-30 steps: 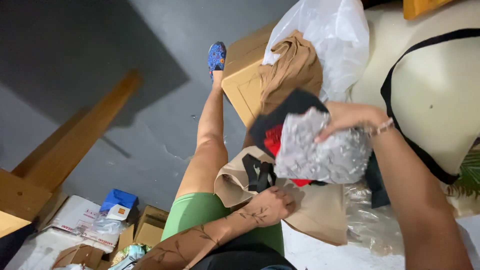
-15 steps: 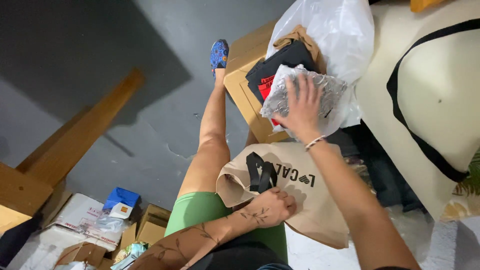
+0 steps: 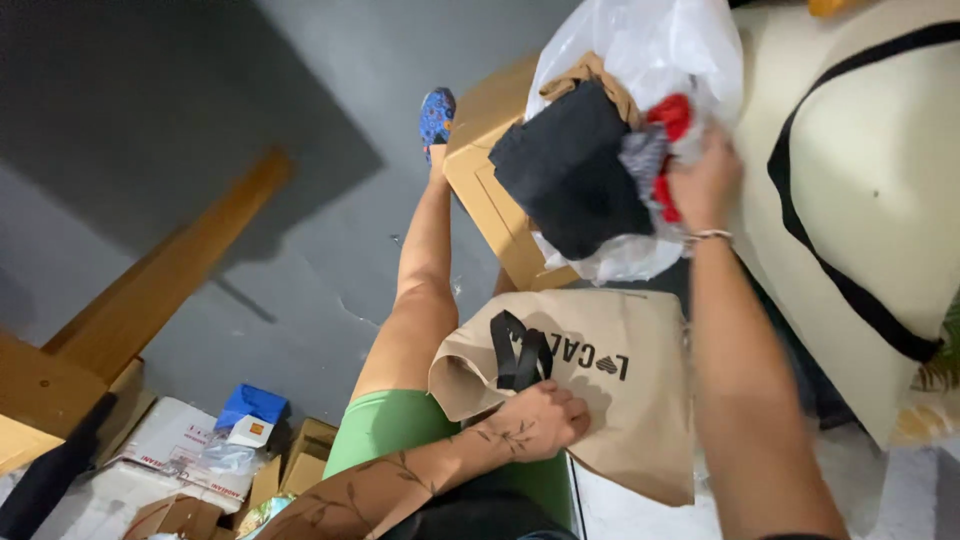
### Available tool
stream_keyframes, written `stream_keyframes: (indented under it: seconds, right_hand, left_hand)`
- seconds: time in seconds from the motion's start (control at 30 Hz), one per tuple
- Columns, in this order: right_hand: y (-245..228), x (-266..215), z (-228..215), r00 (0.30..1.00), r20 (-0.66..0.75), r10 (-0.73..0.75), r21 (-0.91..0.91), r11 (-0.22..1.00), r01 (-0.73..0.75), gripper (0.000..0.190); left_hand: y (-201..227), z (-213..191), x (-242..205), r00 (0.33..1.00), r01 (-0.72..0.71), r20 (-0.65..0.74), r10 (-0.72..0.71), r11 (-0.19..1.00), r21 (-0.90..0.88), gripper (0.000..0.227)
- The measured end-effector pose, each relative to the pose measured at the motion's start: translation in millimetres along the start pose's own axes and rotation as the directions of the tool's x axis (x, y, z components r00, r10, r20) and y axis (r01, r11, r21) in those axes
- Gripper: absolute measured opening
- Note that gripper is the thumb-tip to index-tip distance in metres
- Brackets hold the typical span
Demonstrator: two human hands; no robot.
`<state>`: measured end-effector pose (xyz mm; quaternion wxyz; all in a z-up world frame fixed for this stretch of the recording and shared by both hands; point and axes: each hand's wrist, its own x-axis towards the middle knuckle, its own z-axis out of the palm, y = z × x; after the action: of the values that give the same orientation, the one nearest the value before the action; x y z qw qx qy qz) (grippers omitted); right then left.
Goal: Organizing and packing small fabric pouches and accessories on a workbench
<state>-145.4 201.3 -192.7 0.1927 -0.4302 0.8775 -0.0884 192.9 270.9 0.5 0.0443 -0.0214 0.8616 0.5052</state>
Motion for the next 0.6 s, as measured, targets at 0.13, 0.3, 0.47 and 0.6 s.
stream_keyframes:
  seconds: [0.13, 0.3, 0.47, 0.6]
  right_hand:
    - [-12, -1, -22, 0.986, 0.141, 0.085, 0.128, 0.986, -0.103, 0.049]
    - [-95, -35, 0, 0.924, 0.356, -0.137, 0.219, 0.974, 0.06, 0.121]
    - [-146, -20, -46, 0.506, 0.846, 0.167, -0.105, 0.983, -0.149, 0.098]
    - [-121, 3, -84, 0.428, 0.89, 0.154, -0.097, 0.984, -0.152, 0.075]
  left_hand:
    - [2, -5, 3, 1.0, 0.002, 0.015, -0.002, 1.0, -0.007, 0.005]
    - [-5, -5, 8, 0.997, -0.024, -0.067, 0.026, 0.999, 0.036, 0.017]
    - [-16, -77, 44, 0.974, 0.048, 0.226, 0.006, 0.971, -0.234, 0.011]
    - [-83, -80, 83, 0.84, 0.236, 0.539, -0.061, 0.936, -0.262, 0.007]
